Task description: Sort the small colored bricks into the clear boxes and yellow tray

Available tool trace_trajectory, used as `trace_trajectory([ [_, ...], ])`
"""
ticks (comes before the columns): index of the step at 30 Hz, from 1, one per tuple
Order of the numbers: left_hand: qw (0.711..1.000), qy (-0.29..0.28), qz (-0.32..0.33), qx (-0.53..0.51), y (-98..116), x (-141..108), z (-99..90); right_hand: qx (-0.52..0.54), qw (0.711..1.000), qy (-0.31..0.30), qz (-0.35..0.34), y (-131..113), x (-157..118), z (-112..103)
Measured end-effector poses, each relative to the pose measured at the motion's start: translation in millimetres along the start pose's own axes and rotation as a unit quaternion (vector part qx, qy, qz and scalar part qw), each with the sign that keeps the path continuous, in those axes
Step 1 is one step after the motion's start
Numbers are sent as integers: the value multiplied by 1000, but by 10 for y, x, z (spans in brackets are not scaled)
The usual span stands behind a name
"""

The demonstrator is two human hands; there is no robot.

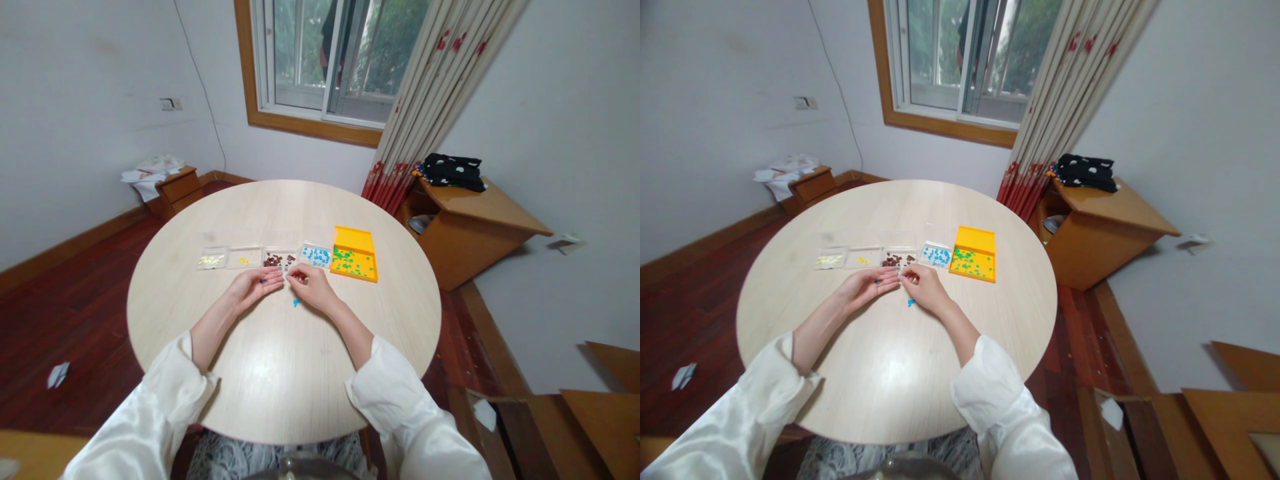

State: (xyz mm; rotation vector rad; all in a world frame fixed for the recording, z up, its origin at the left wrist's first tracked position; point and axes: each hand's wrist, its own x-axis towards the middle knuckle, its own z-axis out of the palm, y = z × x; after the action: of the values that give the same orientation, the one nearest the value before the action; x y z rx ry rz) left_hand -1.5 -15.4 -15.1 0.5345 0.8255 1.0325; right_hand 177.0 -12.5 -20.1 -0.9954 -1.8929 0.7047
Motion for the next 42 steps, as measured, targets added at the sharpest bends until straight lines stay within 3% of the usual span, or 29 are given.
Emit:
trace_trajectory([
  [9,999,22,4,31,3,-19,2,-108,979,164,63,226,106,-309],
  [17,999,17,-3,33,19,-71,42,-244,935,202,156,337,78,-481],
  [21,999,26,-7,27,29,-76,71,-239,936,201,164,370,84,-489],
  [27,999,0,-18,40,14,-61,36,-150,972,167,76,306,96,-331],
  [34,999,-26,0,34,11,-103,62,-111,991,17,-71,-28,-2,56],
  [37,998,-31,11,49,22,-147,114,-123,989,-27,-77,-115,-27,136],
  [42,998,-26,6,60,34,-216,195,-133,988,-41,-60,-132,-24,162],
])
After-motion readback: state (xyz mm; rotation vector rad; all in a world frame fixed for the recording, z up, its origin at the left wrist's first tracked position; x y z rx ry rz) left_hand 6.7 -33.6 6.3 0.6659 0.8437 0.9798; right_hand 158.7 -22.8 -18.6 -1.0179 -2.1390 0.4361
